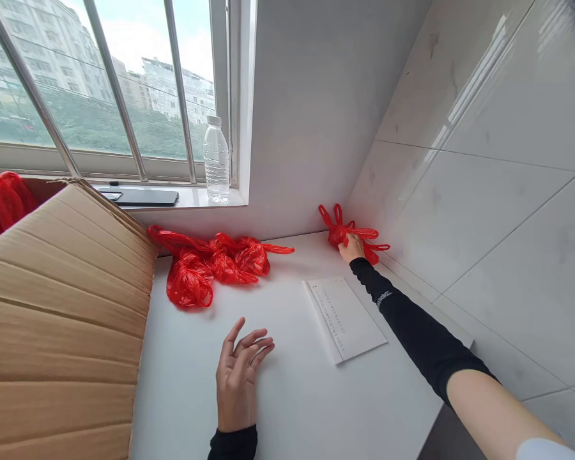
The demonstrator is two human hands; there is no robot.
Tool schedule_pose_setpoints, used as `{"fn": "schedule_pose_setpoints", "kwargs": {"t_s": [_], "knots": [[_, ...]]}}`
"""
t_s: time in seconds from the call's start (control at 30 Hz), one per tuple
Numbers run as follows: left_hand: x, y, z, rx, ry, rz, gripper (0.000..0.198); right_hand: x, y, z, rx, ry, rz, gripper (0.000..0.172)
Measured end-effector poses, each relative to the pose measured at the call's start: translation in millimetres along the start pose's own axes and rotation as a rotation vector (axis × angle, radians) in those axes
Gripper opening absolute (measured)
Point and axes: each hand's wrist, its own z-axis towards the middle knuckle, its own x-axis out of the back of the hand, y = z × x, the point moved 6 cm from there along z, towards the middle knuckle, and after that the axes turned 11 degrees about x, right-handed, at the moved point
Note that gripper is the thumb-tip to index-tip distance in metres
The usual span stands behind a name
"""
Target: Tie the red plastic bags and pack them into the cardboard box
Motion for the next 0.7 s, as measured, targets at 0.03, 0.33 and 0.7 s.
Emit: {"fn": "schedule_pose_setpoints", "kwargs": {"t_s": [0.03,0.33,0.7], "knots": [[-0.1,-0.1,-0.1,0.003,-0.004,0.002,0.064,4.0,-5.8,3.3,-0.001,0.012,-0.001,0.033],[-19.4,-10.1,-4.8,0.179,-0.135,-0.028,0.061,41.3,-136.0,-87.9,0.175,-0.105,0.473,0.037],[14.1,-6.3,4.1,0.121,-0.147,-0.099,0.048,-2.5,-154.5,-200.3,-0.177,-0.316,0.988,0.022]]}}
